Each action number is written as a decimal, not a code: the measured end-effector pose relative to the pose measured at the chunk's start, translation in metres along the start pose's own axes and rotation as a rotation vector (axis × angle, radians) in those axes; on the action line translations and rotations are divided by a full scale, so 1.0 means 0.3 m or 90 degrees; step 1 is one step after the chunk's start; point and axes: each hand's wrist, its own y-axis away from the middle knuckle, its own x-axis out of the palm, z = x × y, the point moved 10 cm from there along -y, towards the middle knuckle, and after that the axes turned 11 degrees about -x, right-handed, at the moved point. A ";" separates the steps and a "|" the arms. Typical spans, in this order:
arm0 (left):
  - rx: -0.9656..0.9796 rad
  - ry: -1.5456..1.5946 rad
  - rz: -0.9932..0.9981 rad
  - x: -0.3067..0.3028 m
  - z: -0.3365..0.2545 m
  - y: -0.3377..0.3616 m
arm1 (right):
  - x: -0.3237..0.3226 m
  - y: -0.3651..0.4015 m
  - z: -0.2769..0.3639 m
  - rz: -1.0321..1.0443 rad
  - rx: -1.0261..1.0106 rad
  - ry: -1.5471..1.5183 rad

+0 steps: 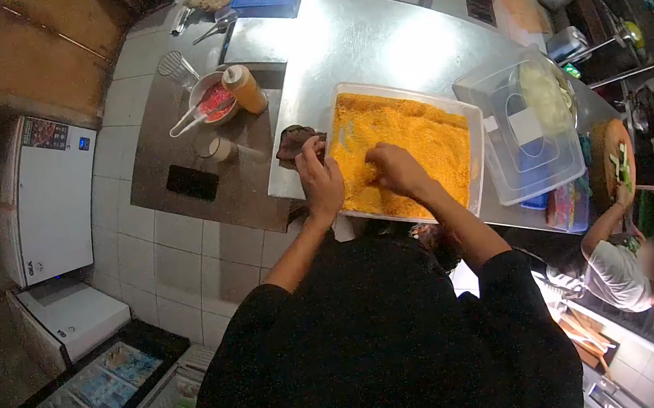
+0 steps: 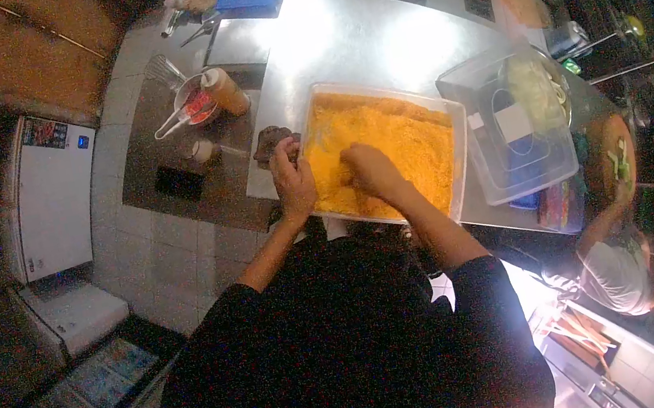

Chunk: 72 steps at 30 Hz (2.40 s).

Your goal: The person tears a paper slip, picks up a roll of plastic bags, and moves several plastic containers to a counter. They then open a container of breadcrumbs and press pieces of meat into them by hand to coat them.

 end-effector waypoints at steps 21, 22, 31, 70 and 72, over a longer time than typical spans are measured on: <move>-0.018 0.007 -0.001 0.012 0.031 0.000 | -0.013 0.074 0.010 0.112 0.110 0.193; -0.015 0.013 -0.001 0.014 0.035 -0.001 | -0.008 0.081 -0.014 0.091 0.095 0.159; -0.018 0.014 -0.005 0.017 0.042 -0.003 | -0.128 0.164 -0.208 -0.028 0.214 -0.061; -0.005 -0.011 -0.006 0.011 0.023 -0.001 | -0.309 0.244 -0.128 -0.234 0.183 -0.197; -0.011 0.000 -0.005 0.015 0.035 -0.003 | -0.234 0.239 -0.095 -0.106 0.224 -0.157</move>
